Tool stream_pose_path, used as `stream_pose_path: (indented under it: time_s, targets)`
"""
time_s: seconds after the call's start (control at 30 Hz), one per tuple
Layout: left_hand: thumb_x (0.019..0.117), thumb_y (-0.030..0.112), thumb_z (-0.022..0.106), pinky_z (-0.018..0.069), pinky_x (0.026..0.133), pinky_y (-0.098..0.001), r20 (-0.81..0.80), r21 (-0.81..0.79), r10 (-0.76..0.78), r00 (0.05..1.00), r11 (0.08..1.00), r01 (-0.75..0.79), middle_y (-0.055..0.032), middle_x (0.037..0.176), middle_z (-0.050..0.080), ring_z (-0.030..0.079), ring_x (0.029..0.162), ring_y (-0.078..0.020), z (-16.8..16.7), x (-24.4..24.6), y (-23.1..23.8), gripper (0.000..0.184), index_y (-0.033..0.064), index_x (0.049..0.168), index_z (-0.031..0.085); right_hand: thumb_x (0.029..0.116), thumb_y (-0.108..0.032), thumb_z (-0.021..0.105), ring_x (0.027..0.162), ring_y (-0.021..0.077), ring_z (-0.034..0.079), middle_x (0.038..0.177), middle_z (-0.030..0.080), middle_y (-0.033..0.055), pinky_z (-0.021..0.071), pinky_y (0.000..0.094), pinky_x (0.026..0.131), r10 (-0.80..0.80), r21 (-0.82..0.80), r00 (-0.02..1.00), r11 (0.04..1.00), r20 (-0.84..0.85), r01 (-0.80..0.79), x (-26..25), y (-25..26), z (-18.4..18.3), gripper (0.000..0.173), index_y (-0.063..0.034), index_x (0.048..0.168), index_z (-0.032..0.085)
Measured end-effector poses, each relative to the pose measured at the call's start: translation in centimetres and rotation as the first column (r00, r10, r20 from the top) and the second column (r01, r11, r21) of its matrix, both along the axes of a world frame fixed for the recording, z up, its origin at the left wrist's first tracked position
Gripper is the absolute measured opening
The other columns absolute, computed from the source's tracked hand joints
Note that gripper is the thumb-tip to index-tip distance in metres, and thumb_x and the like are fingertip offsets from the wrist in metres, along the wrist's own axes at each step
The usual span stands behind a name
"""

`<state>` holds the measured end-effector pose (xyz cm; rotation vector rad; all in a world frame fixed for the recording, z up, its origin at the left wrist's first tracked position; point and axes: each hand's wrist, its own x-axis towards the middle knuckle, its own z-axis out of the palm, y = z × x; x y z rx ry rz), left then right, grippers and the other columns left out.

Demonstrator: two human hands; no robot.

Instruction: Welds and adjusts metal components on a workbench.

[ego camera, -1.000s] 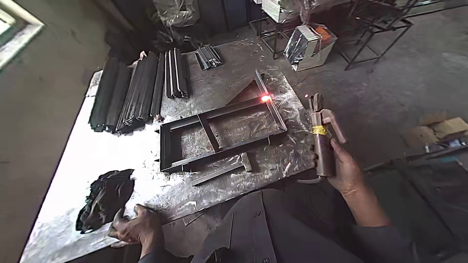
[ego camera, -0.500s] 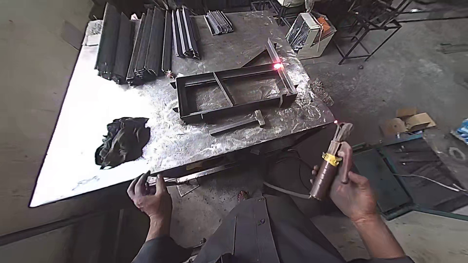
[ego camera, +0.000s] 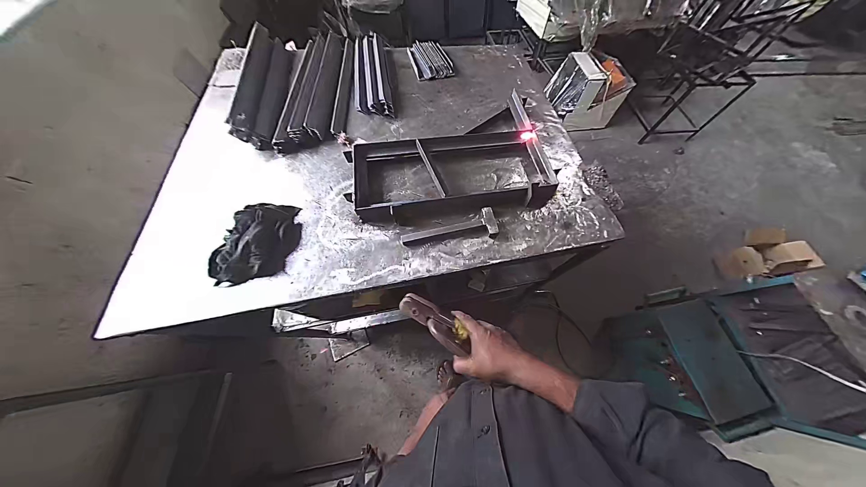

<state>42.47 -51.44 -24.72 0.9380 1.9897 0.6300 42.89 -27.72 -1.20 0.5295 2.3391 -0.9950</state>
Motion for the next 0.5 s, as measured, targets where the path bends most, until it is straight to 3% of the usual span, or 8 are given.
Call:
stream_pose_path:
  time_s: [0.03, 0.1, 0.17, 0.27, 0.3, 0.4, 0.47, 0.5]
  targets:
    - [0.1102, 0.028, 0.047, 0.0488, 0.108, -0.0429, 0.126, -0.263, 0.126, 0.984, 0.961, -0.089, -0.0112, 0.134, 0.068, 0.064, 0.124, -0.0231, 3.0, 0.1, 2.0, 0.036, 0.0095, 0.135, 0.065, 0.079, -0.053, 0.075, 0.12, 0.0351, 0.063, 0.138, 0.061, 0.0162, 0.0514, 0.0609, 0.096, 0.003, 0.011, 0.999, 1.0, 0.032, -0.004, 0.7, 0.9, -0.8, 0.102, -0.0308, 0.164, 0.022]
    - [0.1063, 0.037, 0.052, 0.0478, 0.108, -0.0587, 0.138, -0.408, 0.194, 0.971, 0.905, -0.123, -0.0163, 0.136, 0.066, 0.063, 0.127, -0.0346, 4.4, -0.2, 3.6, 0.042, 0.0136, 0.139, 0.063, 0.0769, -0.056, 0.076, 0.122, 0.0357, 0.062, 0.141, 0.058, 0.0179, 0.0507, 0.0593, 0.098, -0.035, 0.035, 0.996, 0.999, 0.08, 0.033, 4.0, 3.7, -2.4, 0.11, -0.0293, 0.165, 0.017]
    - [0.1028, 0.042, 0.057, 0.0506, 0.104, -0.0605, 0.13, -0.402, 0.175, 0.976, 0.909, -0.109, -0.0162, 0.131, 0.069, 0.066, 0.123, -0.0357, 4.0, -1.3, 4.6, 0.043, 0.0154, 0.135, 0.066, 0.078, -0.05, 0.079, 0.126, 0.0345, 0.06, 0.145, 0.055, 0.0205, 0.0487, 0.0553, 0.104, -0.138, -0.016, 0.988, 0.99, 0.066, 0.139, 8.8, 6.6, -3.9, 0.113, -0.0198, 0.166, 0.015]
    - [0.1039, 0.033, 0.055, 0.0488, 0.105, -0.0616, 0.135, -0.328, 0.16, 0.978, 0.939, -0.109, -0.0204, 0.128, 0.069, 0.065, 0.122, -0.0379, 2.1, -4.1, 8.2, 0.039, 0.0085, 0.132, 0.067, 0.0838, -0.037, 0.079, 0.138, 0.0295, 0.051, 0.153, 0.046, 0.024, 0.0404, 0.0452, 0.116, -0.372, -0.223, 0.927, 0.902, 0.038, 0.371, 16.0, 10.6, -5.2, 0.11, -0.0026, 0.164, 0.012]
    - [0.1049, 0.031, 0.054, 0.0476, 0.107, -0.0615, 0.136, -0.308, 0.17, 0.976, 0.943, -0.121, -0.022, 0.129, 0.068, 0.063, 0.124, -0.0391, 1.2, -5.0, 10.0, 0.039, 0.0069, 0.133, 0.066, 0.0837, -0.037, 0.077, 0.139, 0.0256, 0.05, 0.155, 0.045, 0.0226, 0.04, 0.0411, 0.116, -0.458, -0.271, 0.888, 0.851, 0.036, 0.45, 18.5, 11.6, -5.5, 0.107, -0.0009, 0.163, 0.014]
    - [0.1067, 0.03, 0.049, 0.0468, 0.107, -0.0635, 0.065, -0.321, 0.247, 0.967, 0.923, -0.214, -0.0254, 0.132, 0.065, 0.061, 0.126, -0.0427, -1.6, -7.8, 16.4, 0.042, 0.0031, 0.136, 0.063, 0.0835, -0.033, 0.074, 0.122, 0.0129, 0.06, 0.142, 0.057, 0.0154, 0.0507, 0.0302, 0.104, -0.719, -0.417, 0.694, 0.621, 0.034, 0.664, 24.4, 13.4, -5.5, 0.092, 0.0007, 0.157, 0.029]
    - [0.1099, 0.032, 0.044, 0.0409, 0.114, -0.0615, 0.045, -0.342, 0.293, 0.955, 0.903, -0.26, -0.0267, 0.143, 0.058, 0.053, 0.136, -0.0425, 0.1, -9.5, 20.4, 0.047, 0.0003, 0.143, 0.056, 0.0914, -0.015, 0.063, 0.13, 0.0054, 0.05, 0.151, 0.046, 0.0185, 0.0423, 0.0207, 0.108, -0.774, -0.432, 0.624, 0.528, 0.109, 0.731, 25.4, 14.5, -2.6, 0.081, 0.0083, 0.157, 0.022]
    - [0.1104, 0.032, 0.046, 0.0387, 0.117, -0.0559, 0.046, -0.306, 0.356, 0.934, 0.895, -0.326, -0.0255, 0.145, 0.056, 0.051, 0.139, -0.0388, 2.4, -10.2, 22.3, 0.048, -0.0014, 0.143, 0.055, 0.0943, -0.005, 0.057, 0.122, 0.0017, 0.051, 0.143, 0.051, 0.0169, 0.0426, 0.0183, 0.103, -0.809, -0.397, 0.562, 0.466, 0.17, 0.791, 25.3, 15.0, -0.7, 0.069, 0.011, 0.154, 0.026]
